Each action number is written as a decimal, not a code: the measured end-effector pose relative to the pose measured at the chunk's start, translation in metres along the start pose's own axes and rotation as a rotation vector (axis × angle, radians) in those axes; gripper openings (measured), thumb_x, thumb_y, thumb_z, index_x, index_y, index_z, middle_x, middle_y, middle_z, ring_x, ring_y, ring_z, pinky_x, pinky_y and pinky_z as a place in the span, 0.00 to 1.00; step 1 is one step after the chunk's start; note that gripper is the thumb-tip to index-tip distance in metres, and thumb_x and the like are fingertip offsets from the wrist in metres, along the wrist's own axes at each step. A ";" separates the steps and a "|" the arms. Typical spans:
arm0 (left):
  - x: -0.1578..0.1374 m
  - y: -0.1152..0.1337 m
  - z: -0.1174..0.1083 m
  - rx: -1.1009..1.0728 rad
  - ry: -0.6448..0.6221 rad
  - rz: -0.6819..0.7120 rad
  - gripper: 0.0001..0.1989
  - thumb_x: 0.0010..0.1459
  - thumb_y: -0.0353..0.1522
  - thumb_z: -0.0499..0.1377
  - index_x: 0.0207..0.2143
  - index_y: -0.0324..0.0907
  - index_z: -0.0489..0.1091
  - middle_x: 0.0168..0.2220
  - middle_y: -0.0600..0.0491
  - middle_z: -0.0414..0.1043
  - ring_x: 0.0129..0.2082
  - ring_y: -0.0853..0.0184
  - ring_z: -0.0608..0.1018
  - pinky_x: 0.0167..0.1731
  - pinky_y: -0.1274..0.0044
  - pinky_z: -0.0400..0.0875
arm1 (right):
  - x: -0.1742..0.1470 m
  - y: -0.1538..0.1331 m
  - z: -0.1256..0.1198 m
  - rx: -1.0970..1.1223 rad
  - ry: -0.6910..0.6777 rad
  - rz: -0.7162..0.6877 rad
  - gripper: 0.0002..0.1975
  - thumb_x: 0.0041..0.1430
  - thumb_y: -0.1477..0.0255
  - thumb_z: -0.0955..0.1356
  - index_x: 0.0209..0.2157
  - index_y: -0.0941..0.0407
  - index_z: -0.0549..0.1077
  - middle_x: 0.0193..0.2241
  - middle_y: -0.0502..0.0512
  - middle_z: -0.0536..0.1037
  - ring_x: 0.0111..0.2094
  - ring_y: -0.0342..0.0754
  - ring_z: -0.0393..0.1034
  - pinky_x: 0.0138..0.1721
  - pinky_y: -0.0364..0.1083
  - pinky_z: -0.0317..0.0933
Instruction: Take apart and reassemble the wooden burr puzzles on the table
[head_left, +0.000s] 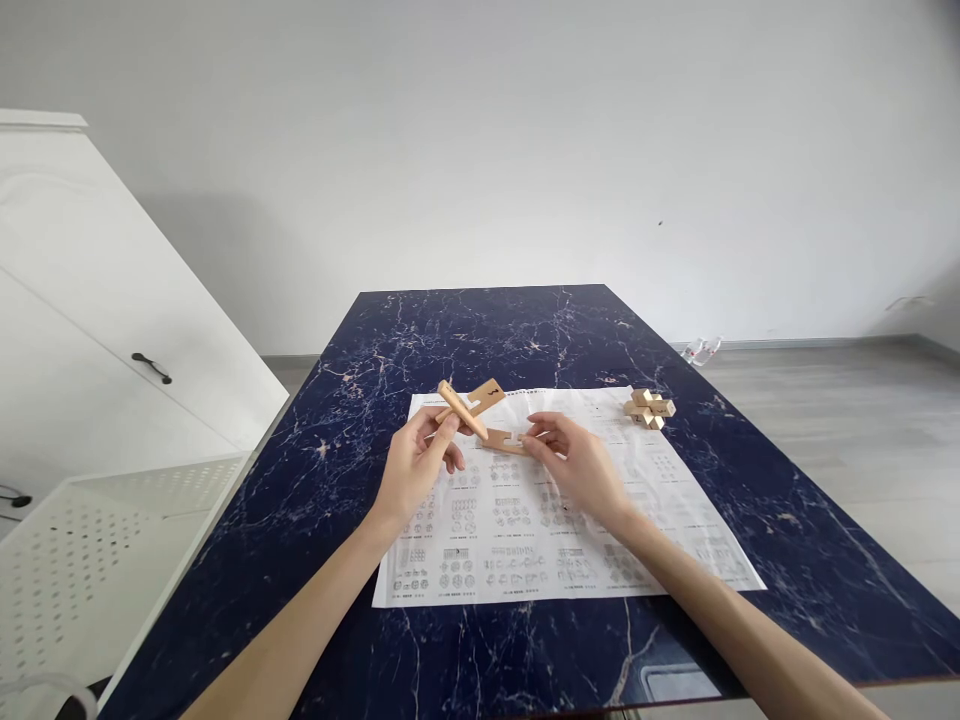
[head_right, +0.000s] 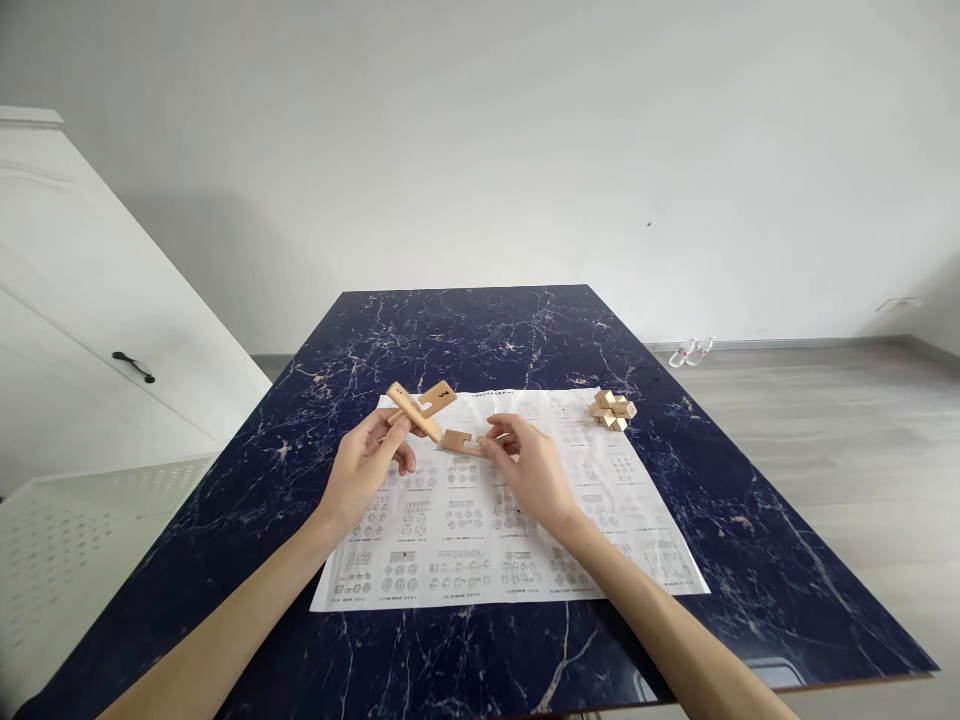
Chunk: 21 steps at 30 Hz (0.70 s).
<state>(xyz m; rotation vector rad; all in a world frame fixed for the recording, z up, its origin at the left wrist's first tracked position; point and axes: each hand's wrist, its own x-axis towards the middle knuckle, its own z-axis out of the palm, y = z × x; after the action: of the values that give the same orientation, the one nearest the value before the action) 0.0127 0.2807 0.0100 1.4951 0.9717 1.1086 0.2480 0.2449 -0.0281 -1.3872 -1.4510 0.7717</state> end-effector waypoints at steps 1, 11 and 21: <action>0.000 0.001 0.000 -0.012 -0.028 -0.001 0.16 0.69 0.44 0.61 0.43 0.39 0.73 0.41 0.49 0.79 0.23 0.73 0.77 0.25 0.78 0.70 | 0.002 0.000 -0.003 0.075 0.031 0.055 0.17 0.66 0.58 0.72 0.49 0.54 0.75 0.41 0.58 0.82 0.38 0.53 0.79 0.41 0.52 0.73; -0.006 0.002 0.001 -0.082 -0.432 -0.076 0.16 0.70 0.44 0.61 0.38 0.39 0.72 0.28 0.54 0.75 0.22 0.73 0.74 0.25 0.78 0.71 | 0.012 -0.011 -0.023 0.893 0.005 0.283 0.19 0.50 0.61 0.83 0.39 0.54 0.80 0.36 0.50 0.79 0.28 0.38 0.67 0.25 0.37 0.65; -0.008 0.000 0.003 -0.042 -0.568 -0.113 0.17 0.70 0.45 0.61 0.38 0.39 0.72 0.29 0.54 0.72 0.24 0.73 0.71 0.26 0.78 0.67 | 0.000 -0.021 -0.011 0.819 -0.201 0.214 0.16 0.56 0.62 0.81 0.40 0.53 0.78 0.36 0.52 0.81 0.31 0.42 0.70 0.27 0.41 0.63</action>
<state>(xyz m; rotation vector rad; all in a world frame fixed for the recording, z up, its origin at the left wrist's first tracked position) 0.0135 0.2725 0.0089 1.5756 0.6185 0.5651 0.2507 0.2401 -0.0045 -0.8386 -0.9423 1.4728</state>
